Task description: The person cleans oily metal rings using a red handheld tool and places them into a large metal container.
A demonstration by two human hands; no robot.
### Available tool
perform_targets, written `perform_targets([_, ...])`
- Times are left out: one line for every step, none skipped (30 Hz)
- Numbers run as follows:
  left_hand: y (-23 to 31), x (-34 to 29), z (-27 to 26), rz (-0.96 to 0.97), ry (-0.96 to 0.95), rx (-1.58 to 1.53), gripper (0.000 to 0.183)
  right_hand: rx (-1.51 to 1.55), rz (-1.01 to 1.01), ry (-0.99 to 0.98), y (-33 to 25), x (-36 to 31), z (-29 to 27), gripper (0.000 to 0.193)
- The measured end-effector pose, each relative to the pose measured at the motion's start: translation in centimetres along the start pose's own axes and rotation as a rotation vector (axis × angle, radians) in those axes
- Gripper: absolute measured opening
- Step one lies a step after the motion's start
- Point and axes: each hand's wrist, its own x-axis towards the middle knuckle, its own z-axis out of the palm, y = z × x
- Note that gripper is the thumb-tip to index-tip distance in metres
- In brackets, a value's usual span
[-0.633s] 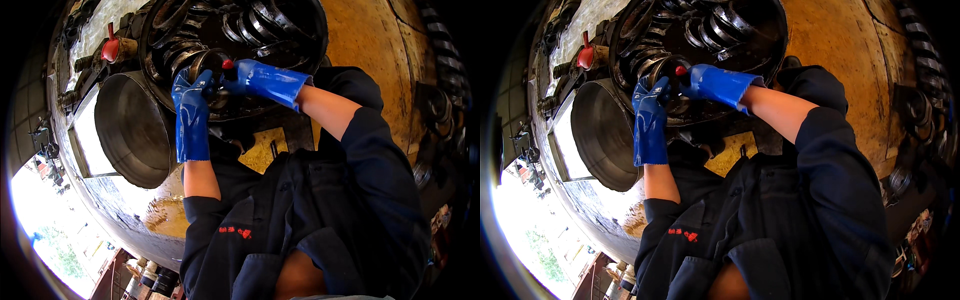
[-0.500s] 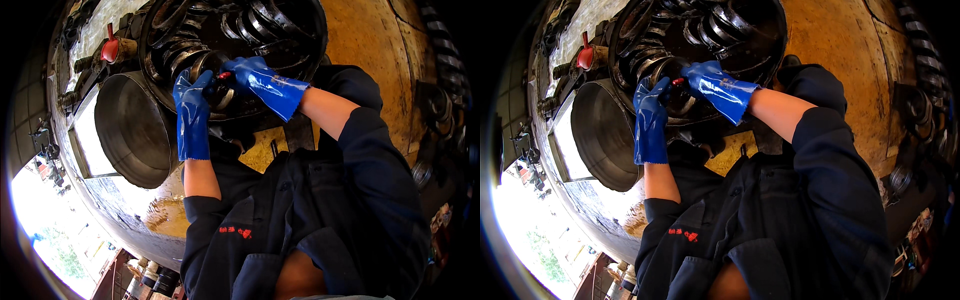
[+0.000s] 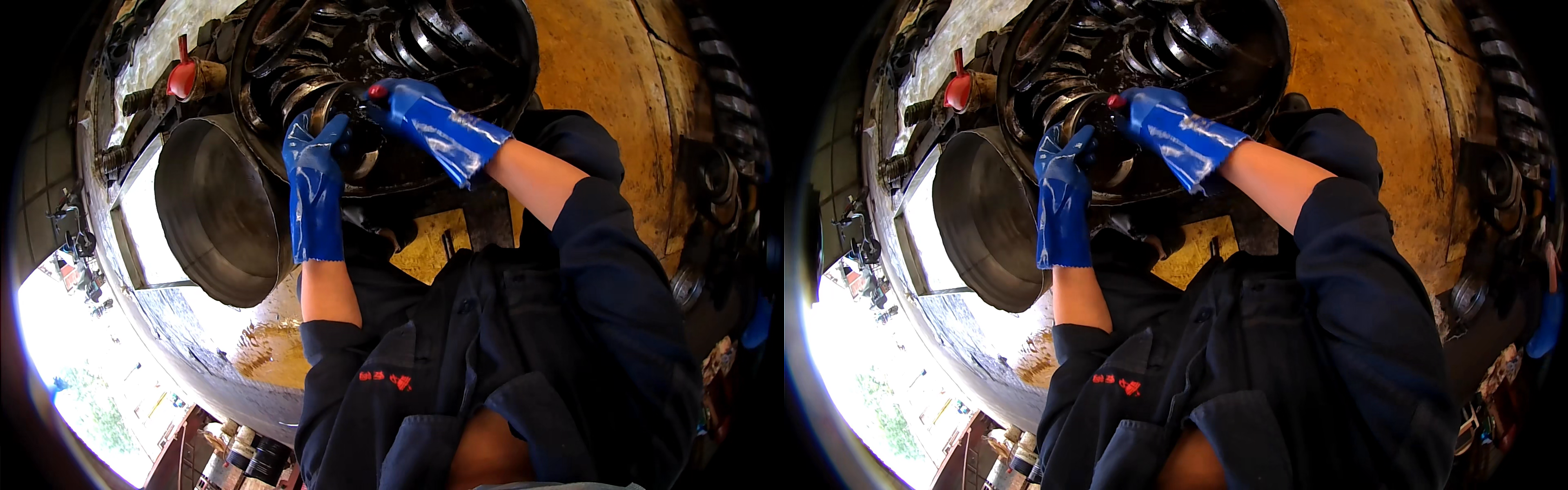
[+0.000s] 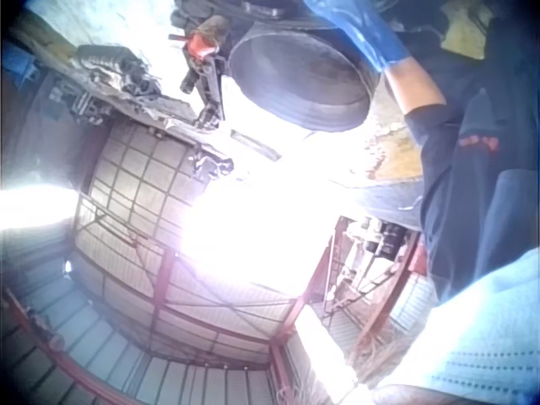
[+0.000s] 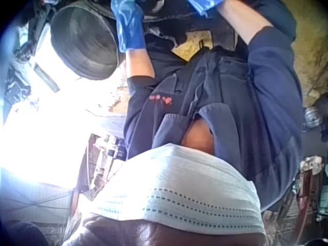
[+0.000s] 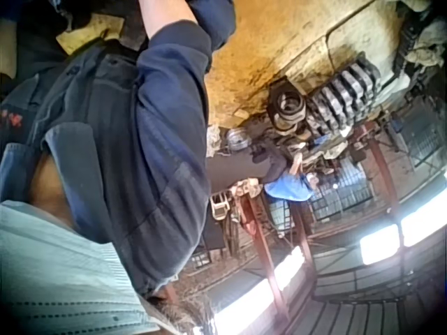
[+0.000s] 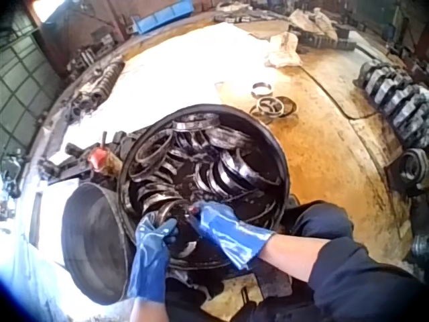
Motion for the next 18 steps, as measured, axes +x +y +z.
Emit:
perform_targets([-0.1, 0.1, 0.2, -0.003, -0.011, -0.003, 0.031, 0.094, 0.064, -0.037, 0.0, -0.2, -0.6, 0.036])
perform_targets([-0.1, 0.1, 0.3, 0.005, -0.004, -0.004, 0.030, 0.204, 0.119, -0.128, 0.0, -0.6, -1.3, 0.036])
perform_targets([-0.3, 0.1, 0.4, 0.014, 0.004, -0.004, 0.029, 0.308, 0.181, -0.216, -0.1, -1.1, -2.0, 0.037])
perform_targets([-0.4, 0.0, 0.3, 0.023, 0.013, -0.005, 0.029, 0.415, 0.239, -0.307, 0.1, -1.4, -2.3, 0.037])
perform_targets([-0.5, 0.2, 0.2, 0.016, 0.008, -0.015, 0.028, 0.507, 0.227, -0.379, 0.0, -1.6, -2.3, 0.040])
perform_targets([-0.6, 0.3, 0.0, 0.009, 0.003, -0.026, 0.028, 0.517, 0.245, -0.404, 0.0, -1.6, -2.3, 0.039])
perform_targets([-0.7, 0.4, -0.2, 0.002, 0.000, -0.036, 0.028, 0.527, 0.263, -0.430, -0.1, -1.6, -2.4, 0.038])
perform_targets([-0.7, 0.4, 0.0, 0.000, -0.003, -0.036, 0.028, 0.534, 0.283, -0.454, -0.3, -1.6, -2.6, 0.038])
perform_targets([-0.7, 0.3, 0.2, -0.001, -0.005, -0.037, 0.028, 0.444, 0.154, -0.463, 0.0, -1.6, -2.9, 0.038])
perform_targets([-0.6, 0.3, 0.4, -0.003, -0.007, -0.038, 0.027, 0.355, 0.028, -0.456, 0.2, -1.6, -3.2, 0.039])
perform_targets([-0.4, 0.1, 0.3, -0.006, 0.007, -0.044, 0.028, 0.508, 0.155, -0.492, -0.4, -1.4, -3.2, 0.043])
perform_targets([-0.2, -0.1, 0.3, -0.010, 0.022, -0.051, 0.028, 0.659, 0.285, -0.525, -1.0, -1.4, -3.3, 0.048])
perform_targets([0.0, -0.2, 0.2, -0.014, 0.036, -0.058, 0.028, 0.509, 0.205, -0.522, -1.5, -1.7, -3.3, 0.047])
perform_targets([0.0, -0.2, 0.1, -0.003, 0.023, -0.062, 0.028, 0.355, 0.131, -0.504, -2.2, -2.0, -3.6, 0.047])
perform_targets([0.0, 0.0, 0.5, 0.005, 0.000, -0.065, 0.028, 0.258, 0.234, -0.486, -1.8, -1.1, -2.6, 0.046])
perform_targets([-0.1, 0.2, 0.9, 0.014, -0.023, -0.067, 0.028, 0.162, 0.338, -0.467, -1.1, -0.7, -2.1, 0.045])
perform_targets([-0.2, 0.2, 0.7, 0.015, -0.012, -0.066, 0.028, 0.094, 0.054, -0.395, -1.4, -1.5, -2.4, 0.044])
perform_targets([-0.2, 0.1, 0.5, 0.017, -0.002, -0.065, 0.027, -0.059, 0.026, -0.251, -1.4, -1.3, -0.6, 0.041])
